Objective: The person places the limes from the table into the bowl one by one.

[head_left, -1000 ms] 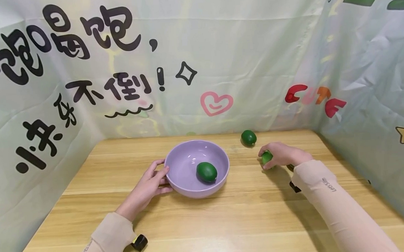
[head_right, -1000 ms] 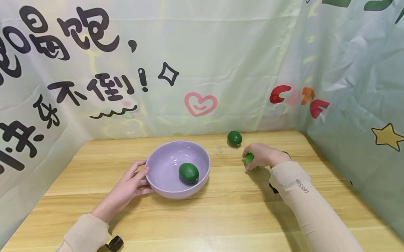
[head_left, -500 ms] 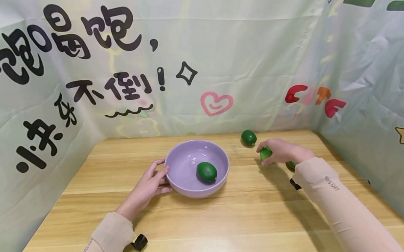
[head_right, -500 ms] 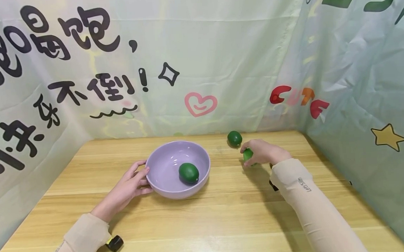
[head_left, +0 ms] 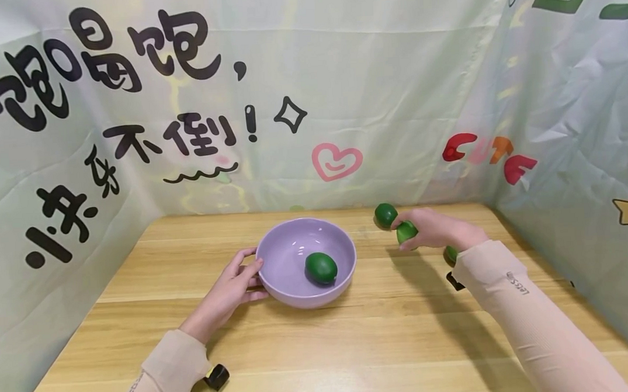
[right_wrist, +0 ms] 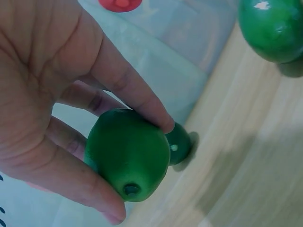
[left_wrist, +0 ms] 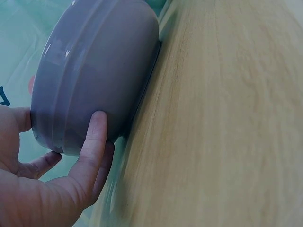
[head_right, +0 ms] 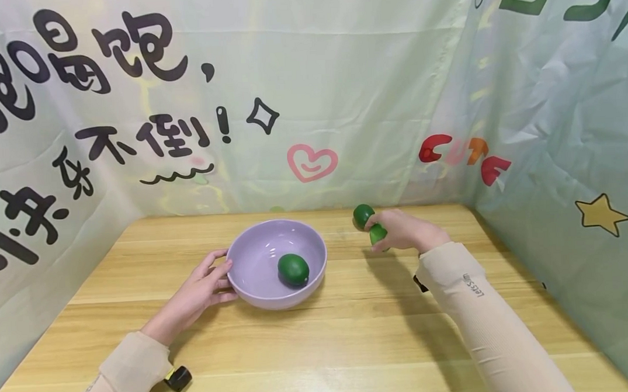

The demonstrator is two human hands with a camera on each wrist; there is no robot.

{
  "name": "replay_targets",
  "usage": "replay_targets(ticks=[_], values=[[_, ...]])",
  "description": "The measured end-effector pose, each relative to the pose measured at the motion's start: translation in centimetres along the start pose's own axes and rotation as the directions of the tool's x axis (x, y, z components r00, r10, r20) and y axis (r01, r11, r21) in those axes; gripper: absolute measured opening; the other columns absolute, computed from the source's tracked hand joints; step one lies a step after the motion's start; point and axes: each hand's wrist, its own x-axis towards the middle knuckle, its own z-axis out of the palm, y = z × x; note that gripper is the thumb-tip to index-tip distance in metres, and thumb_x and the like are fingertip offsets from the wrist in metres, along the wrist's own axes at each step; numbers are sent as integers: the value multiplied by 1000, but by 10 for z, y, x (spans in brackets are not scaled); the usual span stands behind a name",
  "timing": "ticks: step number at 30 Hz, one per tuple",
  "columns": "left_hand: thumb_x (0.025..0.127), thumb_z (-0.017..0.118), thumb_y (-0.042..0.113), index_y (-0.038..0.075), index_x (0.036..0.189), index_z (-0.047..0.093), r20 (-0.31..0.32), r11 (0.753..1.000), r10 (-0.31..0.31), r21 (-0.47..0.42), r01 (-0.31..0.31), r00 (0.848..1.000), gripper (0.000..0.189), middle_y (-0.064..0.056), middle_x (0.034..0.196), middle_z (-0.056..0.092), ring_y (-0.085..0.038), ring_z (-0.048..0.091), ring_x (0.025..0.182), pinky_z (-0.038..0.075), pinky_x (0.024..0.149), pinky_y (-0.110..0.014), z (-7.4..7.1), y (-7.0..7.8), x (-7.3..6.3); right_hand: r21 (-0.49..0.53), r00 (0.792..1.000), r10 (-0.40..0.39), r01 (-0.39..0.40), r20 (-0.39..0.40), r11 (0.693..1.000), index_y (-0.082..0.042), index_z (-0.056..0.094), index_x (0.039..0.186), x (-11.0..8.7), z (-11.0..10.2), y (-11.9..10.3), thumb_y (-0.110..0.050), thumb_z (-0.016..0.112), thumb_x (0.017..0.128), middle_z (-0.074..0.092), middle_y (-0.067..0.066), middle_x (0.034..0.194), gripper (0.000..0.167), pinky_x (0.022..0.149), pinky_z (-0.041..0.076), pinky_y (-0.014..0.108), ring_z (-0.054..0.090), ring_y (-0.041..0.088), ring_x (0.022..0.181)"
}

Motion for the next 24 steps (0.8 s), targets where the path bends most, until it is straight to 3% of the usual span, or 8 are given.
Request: replay_targets(ticks=[7, 24], values=[[116, 50, 31, 17, 162, 36, -8, 1000, -5, -4, 5, 1000, 51, -28, 144, 49, -28, 71, 111, 66, 100, -44, 0, -2, 1, 11, 1000, -13, 13, -3, 1000, 1, 67, 136, 3, -5, -7, -22, 86, 93, 60, 4, 87, 52, 65, 43, 28, 48, 13, 69], [116, 50, 31, 17, 162, 36, -3, 1000, -1, -4, 1, 1000, 51, -29, 145, 48, -29, 71, 112, 66, 100, -45, 1, 0, 1, -15, 999, -15, 15, -31, 1000, -2, 68, 136, 8, -17, -27, -26, 86, 94, 67, 15, 111, 52, 66, 45, 28, 54, 21, 85]])
